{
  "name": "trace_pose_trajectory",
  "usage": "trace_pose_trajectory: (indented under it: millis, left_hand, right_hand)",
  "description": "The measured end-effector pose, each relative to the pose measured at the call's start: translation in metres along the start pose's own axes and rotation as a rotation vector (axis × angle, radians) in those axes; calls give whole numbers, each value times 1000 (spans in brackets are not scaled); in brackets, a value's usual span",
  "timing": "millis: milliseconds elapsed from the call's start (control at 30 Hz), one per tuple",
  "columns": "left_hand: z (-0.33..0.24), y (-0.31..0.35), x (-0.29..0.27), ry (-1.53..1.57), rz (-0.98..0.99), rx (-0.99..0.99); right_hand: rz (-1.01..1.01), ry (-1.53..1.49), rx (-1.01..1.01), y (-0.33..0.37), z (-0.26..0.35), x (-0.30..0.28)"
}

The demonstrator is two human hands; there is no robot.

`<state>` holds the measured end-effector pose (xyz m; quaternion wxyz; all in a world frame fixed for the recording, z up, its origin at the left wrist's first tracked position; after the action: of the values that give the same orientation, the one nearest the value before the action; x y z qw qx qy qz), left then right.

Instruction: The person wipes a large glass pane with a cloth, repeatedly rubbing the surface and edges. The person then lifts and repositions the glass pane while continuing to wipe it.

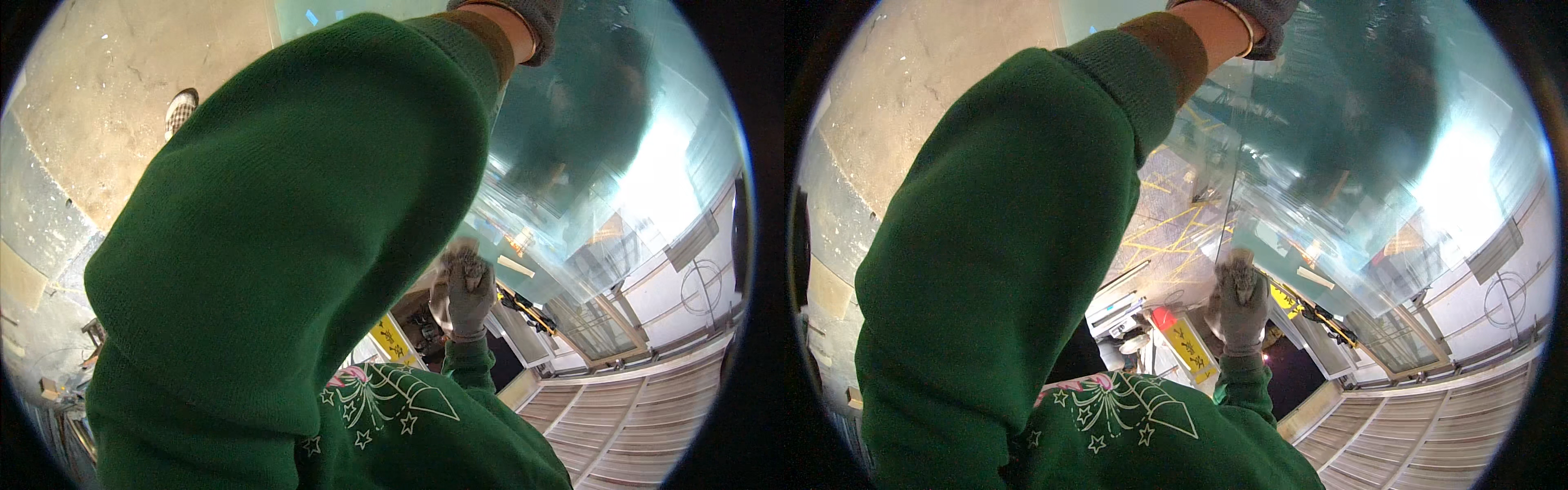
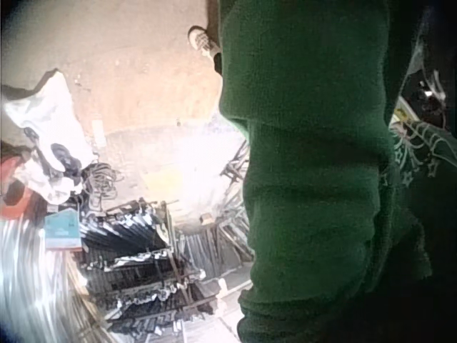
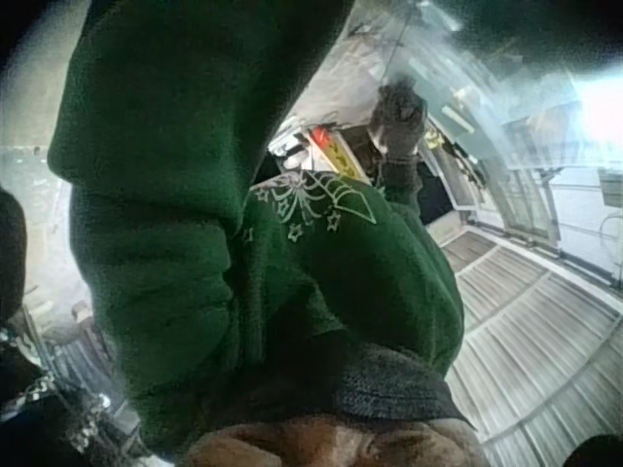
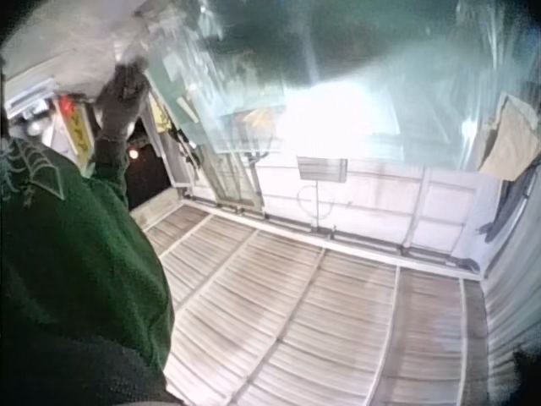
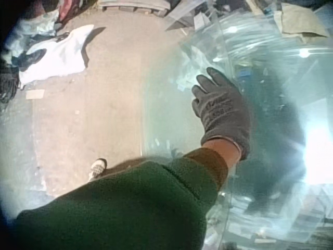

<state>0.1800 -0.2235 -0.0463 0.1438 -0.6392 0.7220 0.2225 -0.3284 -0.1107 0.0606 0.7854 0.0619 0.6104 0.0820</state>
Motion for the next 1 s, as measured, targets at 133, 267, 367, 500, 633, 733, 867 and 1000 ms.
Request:
trace_pose_trajectory:
  millis: [133, 267, 367, 500, 633, 733, 867, 1000]
  left_hand:
    - [1, 2, 2, -42, 37, 18]
    - [-1, 7, -1, -24, 26, 44]
    - [1, -1, -2, 63, 19, 15]
    - [4, 1, 1, 66, 59, 8]
    - [-3, 3, -9, 19, -41, 20]
    - [-1, -3, -4, 15, 48, 15]
    - [1, -9, 1, 23, 104, 22]
    - [2, -12, 1, -79, 135, 34]
  right_hand:
    - [40, 163, -446, -28, 89, 46]
    - [-15, 75, -292, -30, 62, 58]
    - [50, 334, -170, 5, 4, 49]
    - [-116, -436, 400, 35, -56, -4]
    - [-197, -121, -85, -12, 50, -22]
    - [-170, -316, -123, -51, 136, 12]
    - [-21, -201, -375, -71, 209, 75]
    - [-97, 76, -525, -52, 196, 82]
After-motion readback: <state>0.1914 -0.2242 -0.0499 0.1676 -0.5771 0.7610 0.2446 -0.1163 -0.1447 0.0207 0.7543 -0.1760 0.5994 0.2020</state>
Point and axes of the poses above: each hand's wrist, its own y-axis away from the middle knuckle, its own x-axis out of the palm, z = x × y, the point moved 10 cm from there along -y, towards the middle knuckle, and after that the axes turned 11 degrees about -z, right-handed, at the moved point
